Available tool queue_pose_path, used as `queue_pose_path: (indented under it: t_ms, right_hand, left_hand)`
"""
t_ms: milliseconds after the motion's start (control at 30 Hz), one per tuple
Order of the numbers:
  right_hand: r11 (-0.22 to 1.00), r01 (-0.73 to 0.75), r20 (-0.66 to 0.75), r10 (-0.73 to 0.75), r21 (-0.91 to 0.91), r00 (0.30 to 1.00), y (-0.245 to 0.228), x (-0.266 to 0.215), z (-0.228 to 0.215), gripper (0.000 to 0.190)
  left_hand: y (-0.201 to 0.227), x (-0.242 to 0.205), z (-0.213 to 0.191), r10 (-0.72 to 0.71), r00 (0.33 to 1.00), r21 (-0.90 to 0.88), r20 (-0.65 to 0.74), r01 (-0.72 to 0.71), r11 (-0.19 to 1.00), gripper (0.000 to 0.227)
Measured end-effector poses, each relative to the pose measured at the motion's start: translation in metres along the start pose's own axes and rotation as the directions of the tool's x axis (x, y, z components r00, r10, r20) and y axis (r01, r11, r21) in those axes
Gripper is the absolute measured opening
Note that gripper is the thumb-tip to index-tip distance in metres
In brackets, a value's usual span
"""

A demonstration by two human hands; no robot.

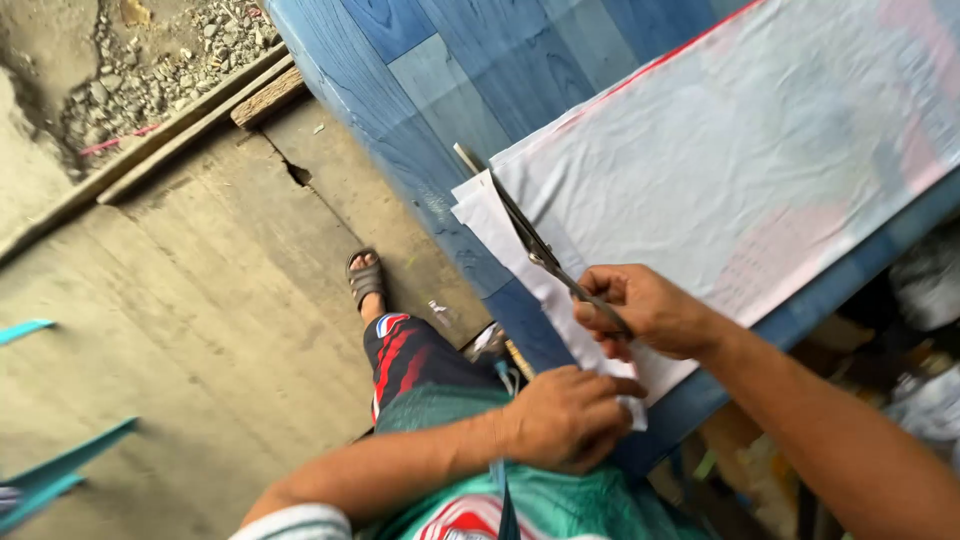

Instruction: The person uses large shears to cut a white fabric laid on a blue table, following yellow and red chalk lines. They cut along the marked edges, separate the cut piece, and then reposition the fabric to continue cutting along another marked curve.

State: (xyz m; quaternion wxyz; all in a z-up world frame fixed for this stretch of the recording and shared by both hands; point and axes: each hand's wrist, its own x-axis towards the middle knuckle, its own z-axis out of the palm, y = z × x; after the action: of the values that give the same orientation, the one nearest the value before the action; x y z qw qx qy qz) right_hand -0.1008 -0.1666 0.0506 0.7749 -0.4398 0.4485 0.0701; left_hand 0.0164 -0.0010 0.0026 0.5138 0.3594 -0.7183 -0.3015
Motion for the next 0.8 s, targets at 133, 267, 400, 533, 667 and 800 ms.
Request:
queue_pose_path:
  t_ms: [133, 267, 400, 533, 667, 800]
  right_hand:
    - [0.994, 0.020, -0.099, -0.031, -0.106, 0.995, -0.018, -0.022, 0.037, 0.026]
    - [0.992, -0.122, -0.105, 0.117, -0.045, 0.988, 0.014, -0.043, 0.068, 0.025]
    - [0.923, 0.026, -0.165, 0.041, 0.385, 0.985, 0.069, -0.057, 0.122, 0.040]
    - [0.851, 0.133, -0.238, -0.009, 0.509, 0.971, 0.089, -0.071, 0.171, 0.039]
    - [0.806, 0.165, -0.354, 0.059, 0.569, 0.933, 0.112, -0.076, 0.196, 0.029]
    - [0.774, 0.269, -0.406, -0.018, 0.572, 0.914, 0.126, -0.073, 0.200, 0.032]
  left_hand:
    - [-0.024, 0.004, -0.089, -0.303, 0.951, -0.537, 0.062, 0.288, 0.793, 0.007]
    - [-0.073, 0.010, -0.203, -0.679, 0.733, -0.469, -0.045, 0.584, 0.662, 0.010]
    - [-0.108, 0.084, -0.268, -0.393, 0.910, -0.197, -0.131, 0.364, 0.910, 0.026]
    - [-0.132, 0.111, -0.259, -0.071, 0.914, 0.659, 0.399, -0.232, 0.716, 0.063]
    - [-0.167, 0.117, -0.266, -0.093, 0.903, 0.544, 0.419, -0.168, 0.822, 0.010]
    - [-0.198, 0.136, -0.275, 0.135, 0.888, 0.459, 0.440, -0.351, 0.816, 0.006]
